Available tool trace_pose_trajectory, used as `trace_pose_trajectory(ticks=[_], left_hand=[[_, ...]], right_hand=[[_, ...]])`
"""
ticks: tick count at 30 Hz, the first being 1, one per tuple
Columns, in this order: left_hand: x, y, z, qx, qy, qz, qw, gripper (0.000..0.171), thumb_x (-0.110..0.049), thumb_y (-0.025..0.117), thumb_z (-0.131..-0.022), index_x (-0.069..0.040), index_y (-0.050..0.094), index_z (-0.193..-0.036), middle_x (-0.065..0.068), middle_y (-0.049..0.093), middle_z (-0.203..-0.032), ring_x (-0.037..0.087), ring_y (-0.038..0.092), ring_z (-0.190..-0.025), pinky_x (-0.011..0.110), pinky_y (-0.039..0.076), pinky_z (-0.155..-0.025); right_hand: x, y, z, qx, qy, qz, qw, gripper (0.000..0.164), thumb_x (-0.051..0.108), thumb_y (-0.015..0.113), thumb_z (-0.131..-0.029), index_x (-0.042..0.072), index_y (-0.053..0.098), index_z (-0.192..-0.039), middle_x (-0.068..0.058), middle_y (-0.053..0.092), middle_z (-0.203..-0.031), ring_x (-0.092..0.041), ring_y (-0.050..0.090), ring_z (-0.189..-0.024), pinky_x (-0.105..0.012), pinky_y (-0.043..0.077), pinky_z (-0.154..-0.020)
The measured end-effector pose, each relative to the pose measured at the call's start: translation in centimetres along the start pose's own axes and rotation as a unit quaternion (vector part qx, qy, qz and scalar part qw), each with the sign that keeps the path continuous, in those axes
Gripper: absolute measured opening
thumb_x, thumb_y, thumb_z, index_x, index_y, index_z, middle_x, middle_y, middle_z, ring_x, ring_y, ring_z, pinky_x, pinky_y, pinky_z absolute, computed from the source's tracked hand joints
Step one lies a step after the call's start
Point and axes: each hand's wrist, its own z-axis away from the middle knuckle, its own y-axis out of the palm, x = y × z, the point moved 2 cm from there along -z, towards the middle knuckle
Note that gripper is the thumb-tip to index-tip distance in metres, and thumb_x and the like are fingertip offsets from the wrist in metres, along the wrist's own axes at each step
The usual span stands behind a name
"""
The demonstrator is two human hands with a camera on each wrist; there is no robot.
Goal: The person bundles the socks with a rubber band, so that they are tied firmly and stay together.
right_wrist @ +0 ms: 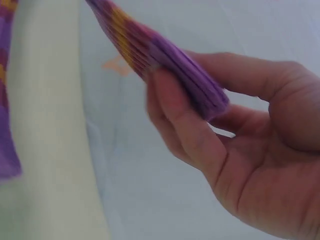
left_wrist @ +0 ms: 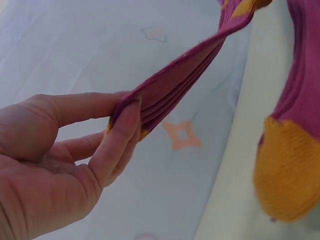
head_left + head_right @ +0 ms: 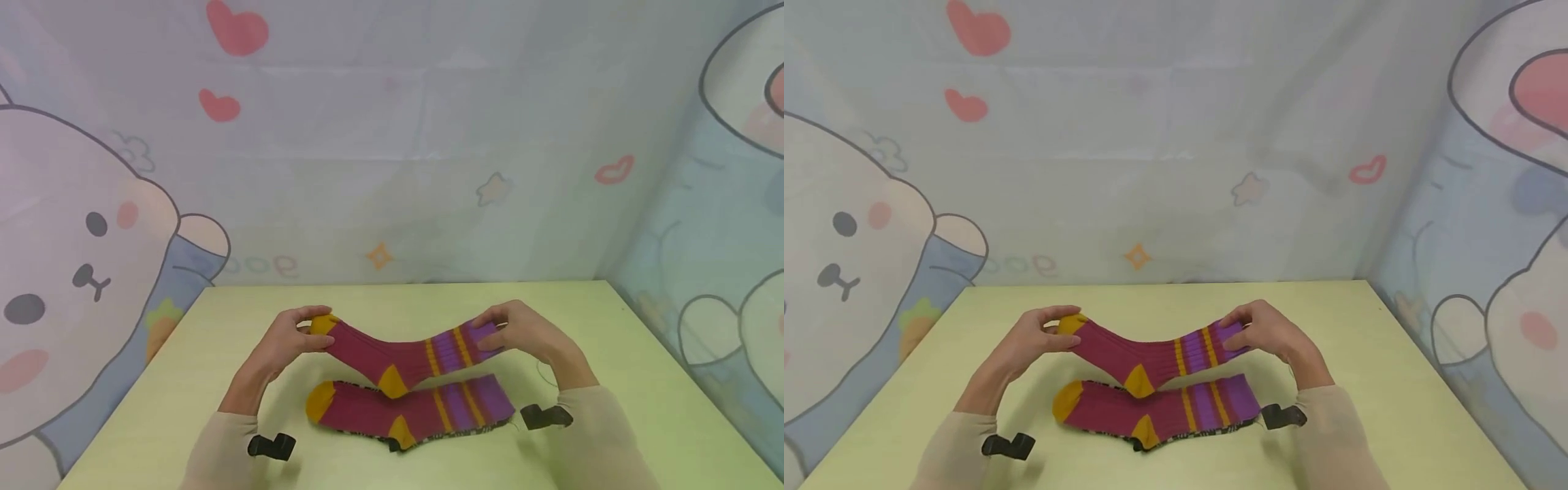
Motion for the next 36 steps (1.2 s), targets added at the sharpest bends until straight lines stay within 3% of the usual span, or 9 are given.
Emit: trace_pose_trajectory(ticks=[7,12,16,28,36], left_hand=[[-0.4,-0.1,1.0,0.079,-0.034,-0.019,0.9961,0.057,-0.004,0.075,-0.087,0.01,0.049,-0.136,0.021,0.058,-0.127,0.028,0.067,-0.101,0.038,0.056,-0.086],[-0.3,0.0,1.3,0.123,-0.047,-0.028,0.9909,0.053,-0.004,0.078,-0.084,0.009,0.051,-0.128,0.019,0.061,-0.12,0.028,0.067,-0.095,0.039,0.056,-0.083],[-0.5,0.0,1.6,0.139,-0.045,-0.052,0.988,0.048,-0.004,0.079,-0.083,0.006,0.054,-0.122,0.017,0.06,-0.116,0.029,0.065,-0.094,0.038,0.055,-0.082],[-0.4,1.0,1.8,0.195,-0.058,-0.089,0.9751,0.045,0.0,0.082,-0.079,0.003,0.052,-0.112,0.014,0.061,-0.107,0.027,0.062,-0.089,0.035,0.054,-0.077],[0.1,1.8,1.5,0.196,-0.057,-0.127,0.9707,0.042,0.003,0.084,-0.076,0.001,0.051,-0.102,0.013,0.056,-0.097,0.023,0.058,-0.082,0.033,0.054,-0.07]], right_hand=[[0.0,-0.9,1.9,0.054,0.005,0.068,0.996,0.028,0.007,0.082,-0.079,0.003,0.068,-0.103,-0.012,0.061,-0.116,-0.027,0.062,-0.099,-0.04,0.055,-0.078],[0.1,-0.5,2.3,0.086,0.011,0.075,0.993,0.027,0.002,0.081,-0.078,0.001,0.065,-0.099,-0.013,0.059,-0.107,-0.024,0.063,-0.079,-0.039,0.056,-0.072],[0.2,-0.1,2.3,0.095,0.014,0.088,0.992,0.025,-0.002,0.081,-0.076,0.001,0.063,-0.093,-0.013,0.059,-0.099,-0.022,0.063,-0.069,-0.039,0.057,-0.068],[-0.1,0.9,2.1,0.128,0.04,0.097,0.986,0.025,-0.013,0.078,-0.072,-0.002,0.06,-0.086,-0.015,0.057,-0.094,-0.028,0.071,-0.069,-0.039,0.059,-0.065],[0.0,1.6,2.0,0.116,0.054,0.151,0.98,0.027,-0.015,0.078,-0.071,0.0,0.059,-0.083,-0.012,0.057,-0.085,-0.023,0.068,-0.066,-0.036,0.058,-0.063]])
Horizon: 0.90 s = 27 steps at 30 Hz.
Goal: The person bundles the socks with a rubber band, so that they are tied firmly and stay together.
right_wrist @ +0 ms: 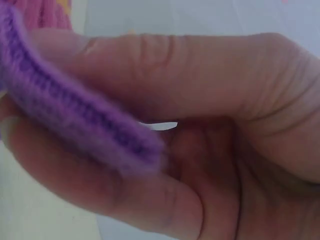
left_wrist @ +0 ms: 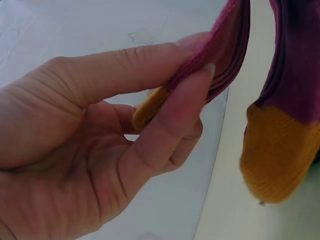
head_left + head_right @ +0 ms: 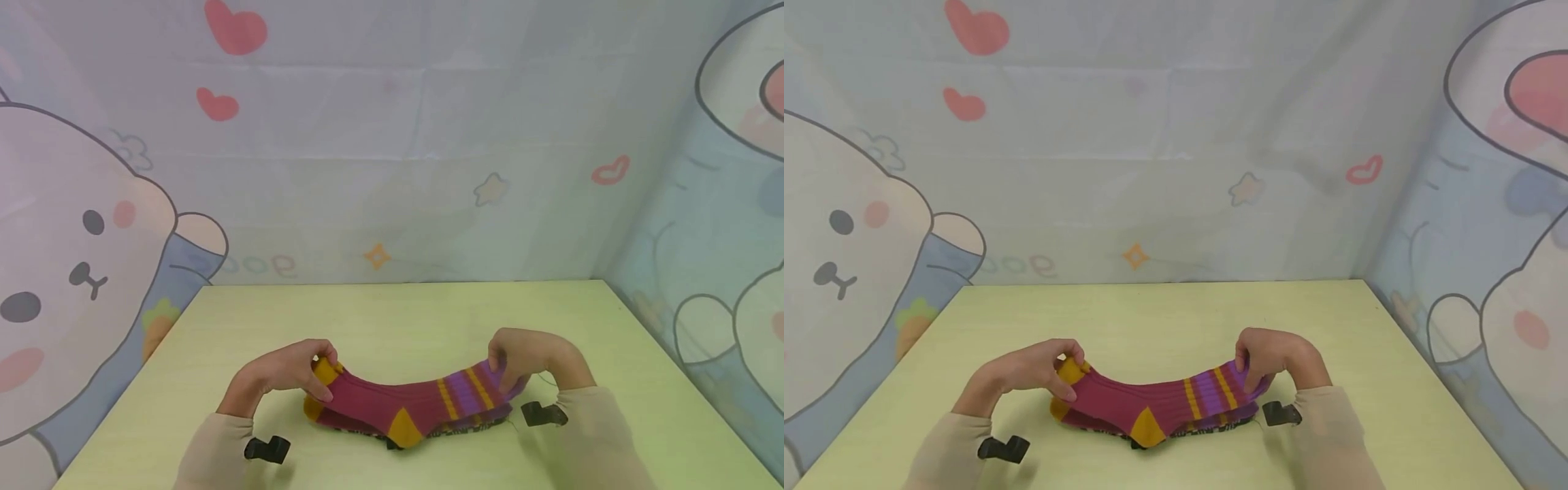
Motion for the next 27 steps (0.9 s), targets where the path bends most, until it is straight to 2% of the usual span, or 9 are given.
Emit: trace_pose_trajectory(ticks=[13,20,27], left_hand=[[0.5,0.2,-0.2,-0.033,-0.013,-0.04,0.9986,0.04,0.007,0.083,-0.074,0.0,0.049,-0.094,0.013,0.052,-0.095,0.024,0.056,-0.082,0.035,0.057,-0.068],[0.4,0.2,-0.4,-0.025,-0.016,-0.03,0.9991,0.039,0.005,0.084,-0.075,0.0,0.049,-0.092,0.013,0.052,-0.092,0.022,0.058,-0.078,0.034,0.057,-0.067],[0.8,0.2,-0.4,-0.028,-0.017,-0.06,0.9976,0.033,0.005,0.083,-0.075,0.0,0.053,-0.088,0.01,0.053,-0.087,0.02,0.058,-0.073,0.033,0.055,-0.065]], right_hand=[[0.8,1.1,-0.7,-0.006,0.019,0.039,0.999,0.026,-0.013,0.079,-0.073,0.001,0.059,-0.082,-0.01,0.058,-0.084,-0.021,0.068,-0.064,-0.035,0.057,-0.062],[0.8,1.0,-0.8,-0.023,0.036,0.089,0.995,0.027,-0.01,0.082,-0.073,0.003,0.059,-0.081,-0.007,0.058,-0.083,-0.018,0.064,-0.066,-0.034,0.055,-0.063],[0.9,1.3,-1.0,-0.018,0.039,0.073,0.996,0.026,-0.013,0.079,-0.072,0.002,0.059,-0.078,-0.008,0.058,-0.081,-0.019,0.066,-0.062,-0.034,0.056,-0.061]])
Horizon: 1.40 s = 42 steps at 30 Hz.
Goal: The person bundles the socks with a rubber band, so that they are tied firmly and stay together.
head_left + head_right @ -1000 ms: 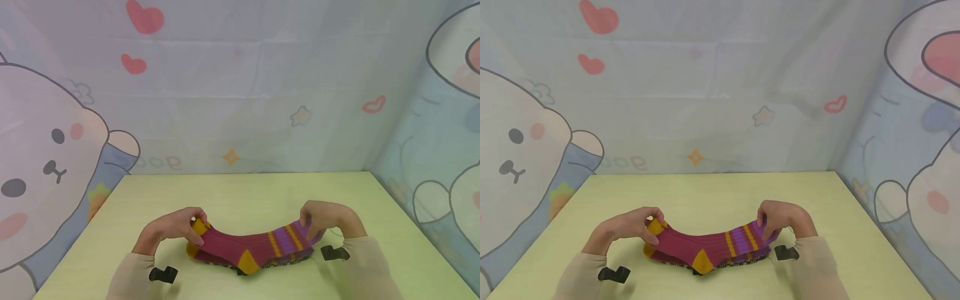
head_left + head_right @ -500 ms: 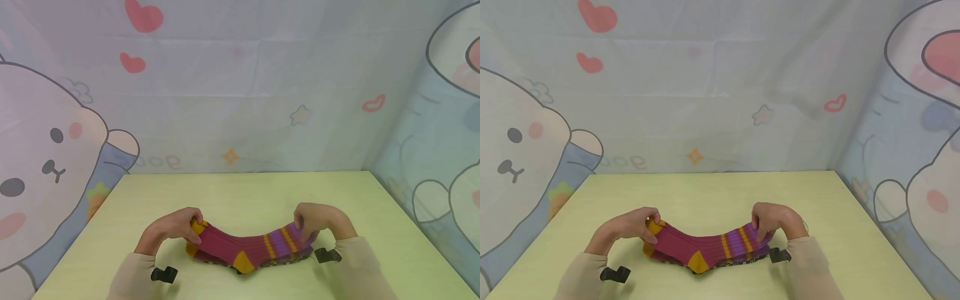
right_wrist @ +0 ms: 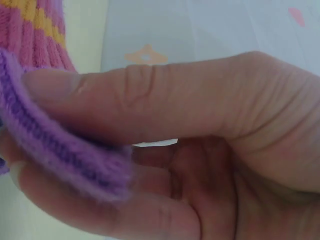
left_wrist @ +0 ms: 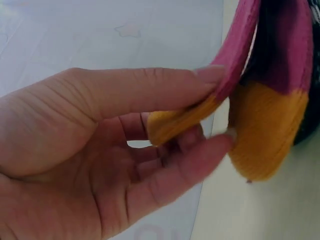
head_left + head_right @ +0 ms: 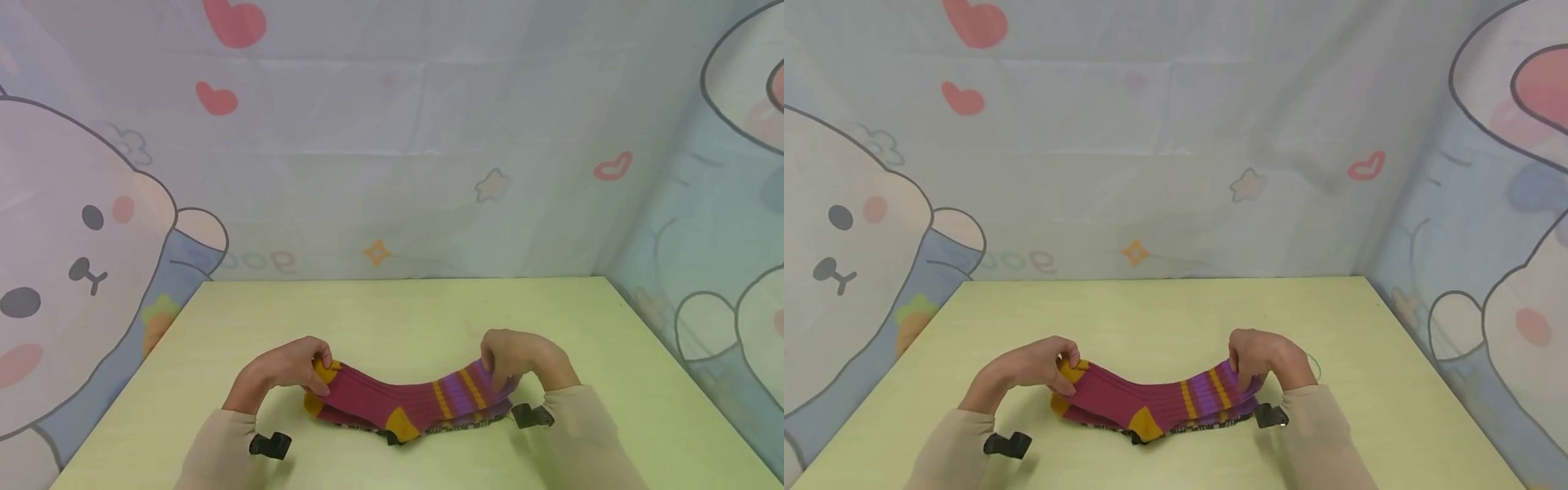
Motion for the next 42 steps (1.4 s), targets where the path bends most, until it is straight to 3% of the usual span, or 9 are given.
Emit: trace_pose_trajectory(ticks=[5,14,22,26,32,37,42], left_hand=[[0.2,-0.1,0.1,0.014,0.004,-0.021,0.9997,0.028,0.006,0.082,-0.074,0.0,0.056,-0.081,0.007,0.053,-0.079,0.017,0.056,-0.064,0.033,0.051,-0.061],[0.6,-0.1,0.2,0.033,-0.013,-0.02,0.9992,0.028,0.007,0.083,-0.073,-0.001,0.057,-0.079,0.005,0.055,-0.073,0.016,0.057,-0.059,0.033,0.053,-0.058],[0.6,0.1,0.5,0.031,-0.058,-0.06,0.996,0.027,0.004,0.086,-0.071,-0.002,0.06,-0.076,0.005,0.061,-0.068,0.017,0.061,-0.054,0.034,0.055,-0.056],[0.6,0.1,0.5,0.031,-0.063,-0.077,0.9946,0.026,0.004,0.086,-0.071,-0.003,0.061,-0.075,0.005,0.063,-0.066,0.019,0.063,-0.055,0.034,0.054,-0.057],[0.8,0.1,0.4,0.034,-0.051,-0.103,0.9927,0.022,-0.009,0.085,-0.078,-0.005,0.064,-0.072,0.003,0.066,-0.066,0.022,0.065,-0.057,0.034,0.053,-0.057],[1.1,0.1,0.5,0.035,-0.042,-0.125,0.9906,0.026,-0.02,0.077,-0.088,-0.006,0.067,-0.07,0.003,0.065,-0.065,0.024,0.065,-0.058,0.035,0.052,-0.057],[1.3,0.2,0.4,0.028,-0.058,-0.132,0.9891,0.024,-0.021,0.079,-0.087,-0.007,0.068,-0.071,0.002,0.065,-0.067,0.022,0.064,-0.061,0.036,0.052,-0.059]], right_hand=[[-0.1,0.4,-0.3,0.012,-0.002,-0.013,1.0,0.027,-0.016,0.076,-0.072,0.003,0.056,-0.069,-0.006,0.055,-0.071,-0.021,0.068,-0.059,-0.034,0.057,-0.059],[-0.3,0.9,-0.9,0.024,0.003,-0.004,1.0,0.037,-0.015,0.078,-0.073,0.006,0.051,-0.059,-0.003,0.054,-0.06,-0.021,0.068,-0.055,-0.033,0.057,-0.058],[-0.4,1.0,-1.0,0.034,0.013,0.016,0.999,0.018,-0.008,0.076,-0.081,0.001,0.066,-0.068,-0.007,0.067,-0.068,-0.023,0.068,-0.057,-0.035,0.058,-0.059],[-0.5,1.0,-1.0,0.036,0.017,0.028,0.999,0.022,-0.007,0.073,-0.084,0.001,0.063,-0.067,-0.008,0.066,-0.07,-0.025,0.068,-0.055,-0.037,0.058,-0.063],[-0.8,0.8,-1.1,0.025,0.018,0.062,0.998,0.015,-0.007,0.074,-0.084,0.004,0.065,-0.081,-0.009,0.066,-0.081,-0.025,0.068,-0.054,-0.038,0.057,-0.068],[-1.0,1.0,-1.1,0.023,0.025,0.052,0.998,0.017,-0.009,0.075,-0.082,0.005,0.065,-0.083,-0.007,0.066,-0.077,-0.026,0.068,-0.056,-0.039,0.057,-0.063],[-1.0,1.0,-1.1,0.026,0.027,0.041,0.998,0.018,-0.011,0.074,-0.082,0.005,0.064,-0.082,-0.007,0.066,-0.079,-0.027,0.068,-0.064,-0.041,0.058,-0.06]])
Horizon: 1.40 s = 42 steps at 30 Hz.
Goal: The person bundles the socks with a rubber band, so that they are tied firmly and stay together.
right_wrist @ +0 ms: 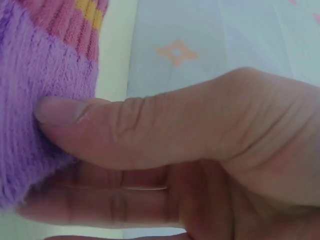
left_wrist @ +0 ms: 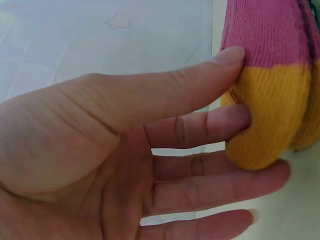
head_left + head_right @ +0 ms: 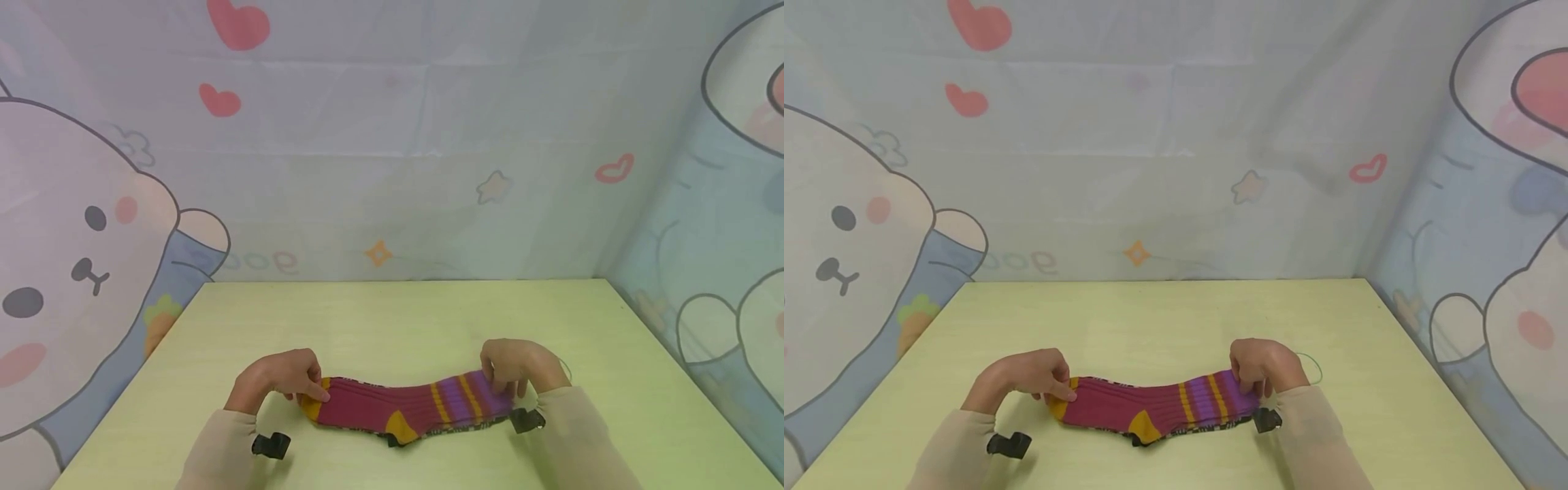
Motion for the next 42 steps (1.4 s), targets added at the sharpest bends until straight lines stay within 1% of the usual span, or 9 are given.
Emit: trace_pose_trajectory(ticks=[7,11,17,21,25,29,34,38,42], left_hand=[[-0.2,0.0,-0.2,-0.012,-0.011,-0.003,0.9999,0.027,-0.019,0.082,-0.084,-0.006,0.064,-0.067,0.002,0.064,-0.065,0.019,0.061,-0.06,0.035,0.051,-0.058],[-0.2,0.1,-0.1,-0.004,-0.025,-0.009,0.9996,0.024,-0.015,0.084,-0.081,-0.006,0.064,-0.073,0.003,0.065,-0.068,0.02,0.062,-0.062,0.037,0.051,-0.06],[-0.2,0.1,-0.1,0.005,-0.032,-0.031,0.999,0.025,-0.009,0.088,-0.075,-0.007,0.063,-0.081,0.002,0.064,-0.075,0.017,0.061,-0.065,0.036,0.051,-0.062],[-0.3,0.0,-0.1,-0.004,-0.036,-0.053,0.9979,0.029,-0.012,0.091,-0.071,-0.009,0.064,-0.081,0.001,0.061,-0.078,0.015,0.056,-0.069,0.033,0.048,-0.06],[-0.5,-0.1,-0.1,-0.011,-0.031,-0.067,0.9972,0.032,-0.012,0.093,-0.067,-0.009,0.065,-0.082,0.0,0.06,-0.081,0.017,0.054,-0.073,0.033,0.048,-0.06],[-0.5,-0.1,-0.1,-0.009,-0.026,-0.07,0.9972,0.031,-0.011,0.093,-0.068,-0.009,0.065,-0.082,0.0,0.06,-0.08,0.017,0.054,-0.071,0.033,0.047,-0.06],[-0.6,-0.1,0.0,-0.005,-0.026,-0.073,0.997,0.031,-0.013,0.092,-0.07,-0.009,0.065,-0.084,0.0,0.06,-0.081,0.017,0.054,-0.073,0.033,0.047,-0.064],[-0.6,-0.5,0.5,-0.009,-0.016,-0.069,0.9975,0.031,-0.017,0.09,-0.073,-0.007,0.067,-0.091,0.002,0.062,-0.089,0.018,0.056,-0.081,0.039,0.05,-0.072],[-1.0,-1.0,0.8,-0.031,0.013,-0.069,0.9971,0.035,-0.025,0.085,-0.08,-0.005,0.066,-0.101,0.006,0.061,-0.101,0.023,0.057,-0.092,0.044,0.049,-0.081]], right_hand=[[-0.1,-0.1,-0.2,0.0,-0.01,0.02,1.0,0.018,-0.01,0.074,-0.081,0.007,0.068,-0.079,-0.005,0.067,-0.077,-0.024,0.066,-0.069,-0.041,0.057,-0.061],[-0.2,-0.1,-0.1,-0.003,-0.009,0.017,1.0,0.019,-0.012,0.073,-0.081,0.006,0.069,-0.077,-0.006,0.066,-0.075,-0.024,0.065,-0.069,-0.04,0.057,-0.058],[-0.1,-0.1,0.0,-0.004,-0.002,0.01,1.0,0.018,-0.013,0.073,-0.08,0.005,0.068,-0.079,-0.006,0.065,-0.078,-0.024,0.064,-0.07,-0.04,0.057,-0.056],[0.0,-0.2,0.0,-0.014,-0.002,0.027,1.0,0.019,-0.011,0.075,-0.078,0.006,0.067,-0.077,-0.004,0.063,-0.077,-0.022,0.062,-0.068,-0.041,0.057,-0.056],[0.0,-0.4,0.1,-0.023,-0.013,0.048,0.998,0.02,-0.009,0.079,-0.076,0.008,0.069,-0.079,-0.001,0.064,-0.083,-0.019,0.061,-0.072,-0.041,0.056,-0.059],[0.1,-0.4,0.0,-0.02,-0.027,0.056,0.998,0.02,-0.009,0.08,-0.075,0.009,0.071,-0.08,0.0,0.066,-0.087,-0.018,0.06,-0.074,-0.041,0.055,-0.06],[0.0,-0.3,-0.1,-0.016,-0.027,0.059,0.998,0.021,-0.01,0.079,-0.075,0.009,0.07,-0.079,0.0,0.065,-0.085,-0.017,0.059,-0.071,-0.041,0.055,-0.062],[-0.1,-0.5,0.2,-0.016,-0.025,0.059,0.998,0.02,-0.006,0.08,-0.076,0.01,0.071,-0.083,0.001,0.065,-0.085,-0.018,0.058,-0.072,-0.039,0.053,-0.062],[-0.2,-1.0,0.5,-0.026,-0.025,0.065,0.997,0.018,-0.002,0.08,-0.078,0.012,0.071,-0.085,0.002,0.064,-0.085,-0.016,0.053,-0.066,-0.034,0.048,-0.058]])
